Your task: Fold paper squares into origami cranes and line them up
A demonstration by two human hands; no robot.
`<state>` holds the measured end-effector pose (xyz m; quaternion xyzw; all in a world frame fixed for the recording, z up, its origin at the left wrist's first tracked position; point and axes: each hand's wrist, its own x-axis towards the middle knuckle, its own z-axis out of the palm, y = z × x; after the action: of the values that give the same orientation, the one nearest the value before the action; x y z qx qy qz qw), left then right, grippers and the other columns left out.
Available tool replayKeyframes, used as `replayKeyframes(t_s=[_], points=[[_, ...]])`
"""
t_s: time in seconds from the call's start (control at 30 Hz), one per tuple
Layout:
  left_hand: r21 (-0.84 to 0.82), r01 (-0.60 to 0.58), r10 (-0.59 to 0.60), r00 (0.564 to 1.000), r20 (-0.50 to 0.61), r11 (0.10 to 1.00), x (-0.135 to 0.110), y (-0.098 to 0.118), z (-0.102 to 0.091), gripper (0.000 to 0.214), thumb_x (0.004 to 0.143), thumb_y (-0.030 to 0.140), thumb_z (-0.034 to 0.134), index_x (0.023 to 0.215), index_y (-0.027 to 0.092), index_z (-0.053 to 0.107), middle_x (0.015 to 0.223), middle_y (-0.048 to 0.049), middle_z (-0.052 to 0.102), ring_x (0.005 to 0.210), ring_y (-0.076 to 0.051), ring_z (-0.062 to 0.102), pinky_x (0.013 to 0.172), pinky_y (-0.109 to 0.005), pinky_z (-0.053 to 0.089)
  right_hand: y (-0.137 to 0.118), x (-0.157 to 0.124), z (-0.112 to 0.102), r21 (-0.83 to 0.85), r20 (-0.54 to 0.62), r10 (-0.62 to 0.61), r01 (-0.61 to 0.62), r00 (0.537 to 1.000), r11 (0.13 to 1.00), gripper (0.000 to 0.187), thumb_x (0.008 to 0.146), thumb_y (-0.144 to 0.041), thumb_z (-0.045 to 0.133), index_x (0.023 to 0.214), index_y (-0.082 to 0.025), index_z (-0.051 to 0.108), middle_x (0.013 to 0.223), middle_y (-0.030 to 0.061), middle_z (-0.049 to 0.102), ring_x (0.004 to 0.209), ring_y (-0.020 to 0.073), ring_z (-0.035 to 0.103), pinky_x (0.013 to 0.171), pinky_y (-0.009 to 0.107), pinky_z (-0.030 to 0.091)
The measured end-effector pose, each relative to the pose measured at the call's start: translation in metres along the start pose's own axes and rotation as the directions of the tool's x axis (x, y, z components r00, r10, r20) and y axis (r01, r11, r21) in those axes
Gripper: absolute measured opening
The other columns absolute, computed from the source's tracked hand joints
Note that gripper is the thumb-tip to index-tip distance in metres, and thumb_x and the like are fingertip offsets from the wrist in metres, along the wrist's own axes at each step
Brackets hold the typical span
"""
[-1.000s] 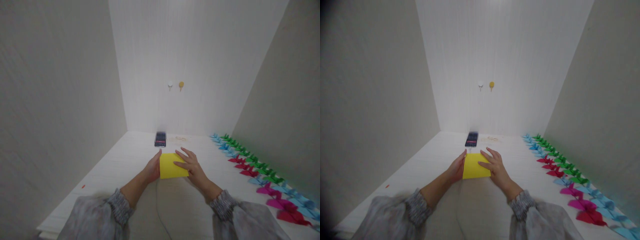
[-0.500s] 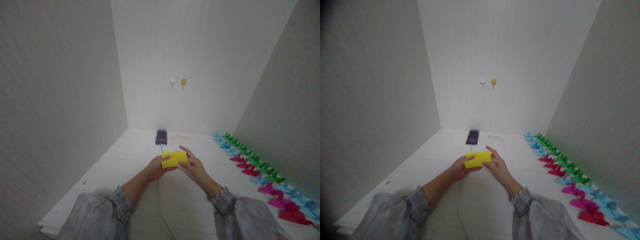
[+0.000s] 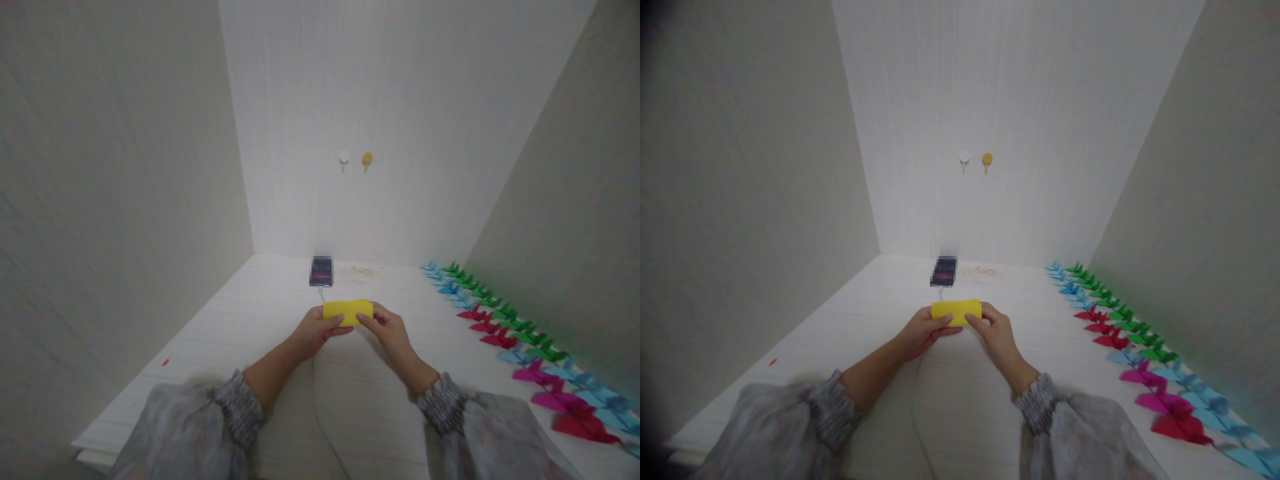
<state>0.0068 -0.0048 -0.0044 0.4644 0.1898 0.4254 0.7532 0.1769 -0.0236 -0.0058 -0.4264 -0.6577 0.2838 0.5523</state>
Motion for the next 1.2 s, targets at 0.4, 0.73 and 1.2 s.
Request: replayKeyframes(t_s=[0.4, 0.73, 1.2], points=[[0.209, 0.164, -0.171, 0.985, 0.015, 0.964, 0.001, -0.003, -0.003, 0.032, 0.060, 0.024, 0.067, 0.088, 0.009, 0.059, 0.088, -0.0111, 0.063, 0.076, -0.018, 0.060, 0.060, -0.027, 0.049, -0.009, 0.001, 0.001, -0.304, 0.062, -0.003, 0.022, 0.998, 0.952, 0.014, 0.068, -0.031, 0.059, 0.061, -0.019, 0.061, 0.064, 0.0020, 0.060, 0.066, 0.0160, 0.054, 0.066, 0.030, 0.042], [0.276, 0.107, -0.054, 0.979, -0.194, 0.955, 0.005, -0.004, -0.009, 0.028, 0.058, 0.031, 0.068, 0.071, 0.007, 0.059, 0.072, -0.0091, 0.064, 0.060, -0.014, 0.060, 0.052, -0.022, 0.049, -0.001, -0.001, 0.004, -0.097, 0.054, 0.212, -0.207, 0.976, 0.974, 0.019, 0.069, -0.035, 0.055, 0.067, -0.017, 0.061, 0.063, 0.0010, 0.061, 0.056, 0.0138, 0.054, 0.053, 0.025, 0.042], [0.283, 0.118, -0.045, 0.967, -0.253, 0.952, 0.005, -0.001, -0.005, 0.027, 0.056, 0.029, 0.069, 0.068, 0.008, 0.060, 0.070, -0.0102, 0.065, 0.058, -0.015, 0.060, 0.051, -0.023, 0.049, -0.004, -0.002, 0.005, -0.036, 0.070, 0.244, -0.242, 0.967, 0.970, 0.021, 0.068, -0.037, 0.056, 0.068, -0.017, 0.062, 0.064, 0.0019, 0.062, 0.057, 0.0139, 0.055, 0.052, 0.025, 0.043]])
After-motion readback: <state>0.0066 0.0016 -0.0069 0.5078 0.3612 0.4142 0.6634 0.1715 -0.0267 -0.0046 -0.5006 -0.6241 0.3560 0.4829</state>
